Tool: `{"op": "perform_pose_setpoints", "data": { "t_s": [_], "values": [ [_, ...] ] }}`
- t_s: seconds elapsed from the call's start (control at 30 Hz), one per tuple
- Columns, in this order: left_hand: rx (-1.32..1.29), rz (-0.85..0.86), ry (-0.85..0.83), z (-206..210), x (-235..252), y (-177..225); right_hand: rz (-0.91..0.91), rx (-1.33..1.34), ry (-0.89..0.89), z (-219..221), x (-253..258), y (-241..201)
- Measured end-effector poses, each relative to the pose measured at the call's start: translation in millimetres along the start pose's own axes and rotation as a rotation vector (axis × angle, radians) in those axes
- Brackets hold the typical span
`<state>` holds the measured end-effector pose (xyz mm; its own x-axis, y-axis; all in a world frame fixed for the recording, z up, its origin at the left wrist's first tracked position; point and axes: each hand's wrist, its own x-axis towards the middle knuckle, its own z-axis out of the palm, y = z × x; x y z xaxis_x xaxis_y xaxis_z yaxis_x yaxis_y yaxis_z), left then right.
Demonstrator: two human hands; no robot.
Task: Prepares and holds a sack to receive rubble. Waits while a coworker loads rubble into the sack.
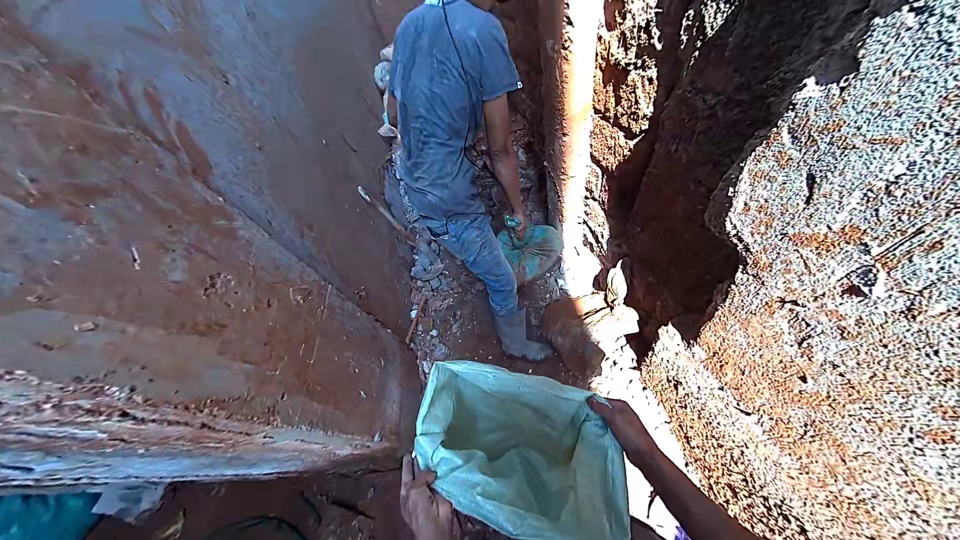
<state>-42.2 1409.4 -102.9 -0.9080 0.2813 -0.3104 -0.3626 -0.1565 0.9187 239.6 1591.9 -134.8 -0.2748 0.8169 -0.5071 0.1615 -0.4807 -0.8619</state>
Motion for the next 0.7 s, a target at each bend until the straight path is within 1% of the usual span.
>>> {"op": "perform_pose_setpoints", "data": {
  "t_s": [0.1, 0.2, 0.4, 0.57, 0.7],
  "values": [
    [0.019, 0.004, -0.019, -12, 23, 13, -0.005, 0.001, -0.008, 33, 7, -12],
    [0.017, -0.001, -0.026, -34, 51, 18, -0.007, -0.029, -0.007, 68, 12, -22],
    [0.039, -0.034, 0.001, -67, 92, 23, -0.018, -0.08, -0.013, 120, 23, -18],
    [0.056, -0.084, -0.054, -88, 124, 19, 0.003, -0.086, 0.018, 148, 18, -16],
    [0.041, -0.121, -0.062, -80, 133, 21, 0.005, -0.054, 0.045, 156, 9, -18]
  ]
}}
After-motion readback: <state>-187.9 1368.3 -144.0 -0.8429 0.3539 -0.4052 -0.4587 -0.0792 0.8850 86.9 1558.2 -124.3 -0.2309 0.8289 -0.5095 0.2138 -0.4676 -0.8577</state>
